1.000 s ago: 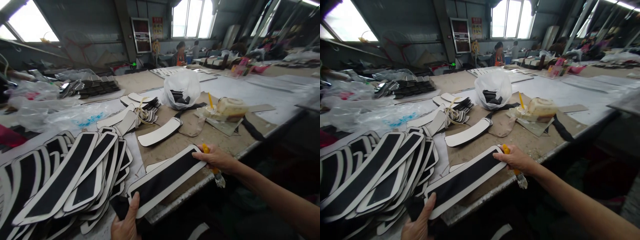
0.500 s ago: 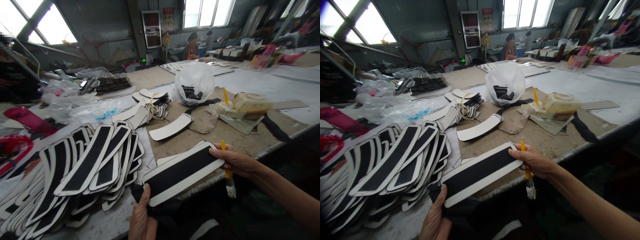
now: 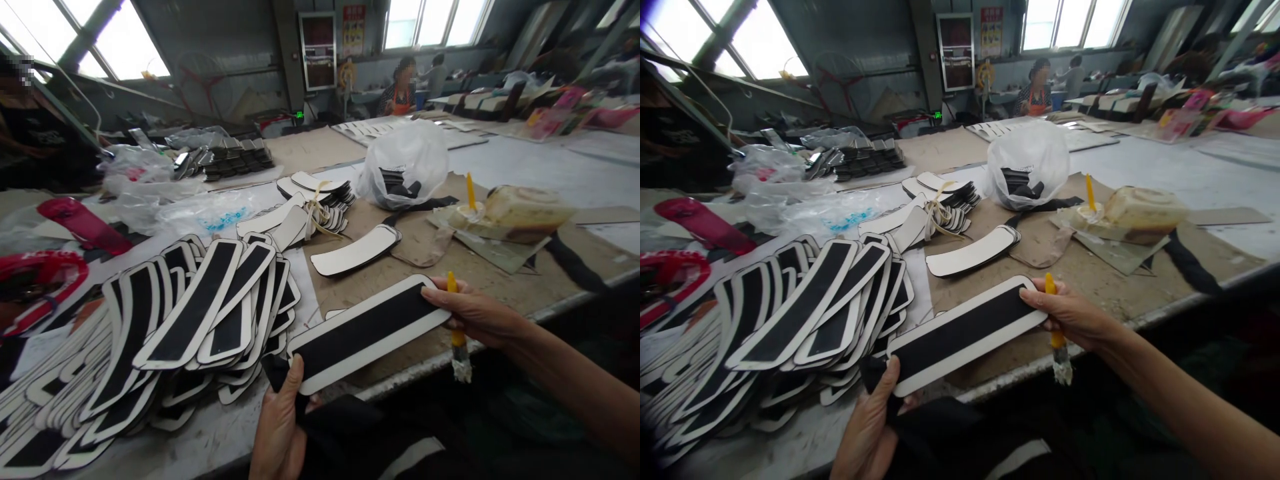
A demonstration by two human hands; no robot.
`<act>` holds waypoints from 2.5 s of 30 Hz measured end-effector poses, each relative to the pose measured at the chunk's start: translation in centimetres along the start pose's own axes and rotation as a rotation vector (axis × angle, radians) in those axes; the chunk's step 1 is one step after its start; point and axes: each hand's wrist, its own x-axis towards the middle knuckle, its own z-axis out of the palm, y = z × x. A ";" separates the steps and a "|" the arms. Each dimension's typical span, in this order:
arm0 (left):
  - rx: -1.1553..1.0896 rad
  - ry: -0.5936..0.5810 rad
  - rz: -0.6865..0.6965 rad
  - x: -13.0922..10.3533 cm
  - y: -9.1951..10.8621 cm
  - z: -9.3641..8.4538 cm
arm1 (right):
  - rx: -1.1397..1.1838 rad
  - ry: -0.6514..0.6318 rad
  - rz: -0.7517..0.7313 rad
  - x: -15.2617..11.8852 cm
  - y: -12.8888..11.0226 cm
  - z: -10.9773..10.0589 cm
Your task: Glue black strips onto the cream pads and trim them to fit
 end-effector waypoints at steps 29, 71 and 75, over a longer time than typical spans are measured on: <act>0.315 0.034 0.187 0.6 -1.0 -0.5 | -0.543 0.016 -0.080 0.3 0.0 0.6; 0.106 0.051 0.116 -0.6 2.2 1.4 | 0.120 0.139 0.123 2.8 0.4 0.8; 0.077 0.281 0.285 -1.2 7.4 -0.2 | 0.122 0.109 0.006 3.6 -0.7 1.8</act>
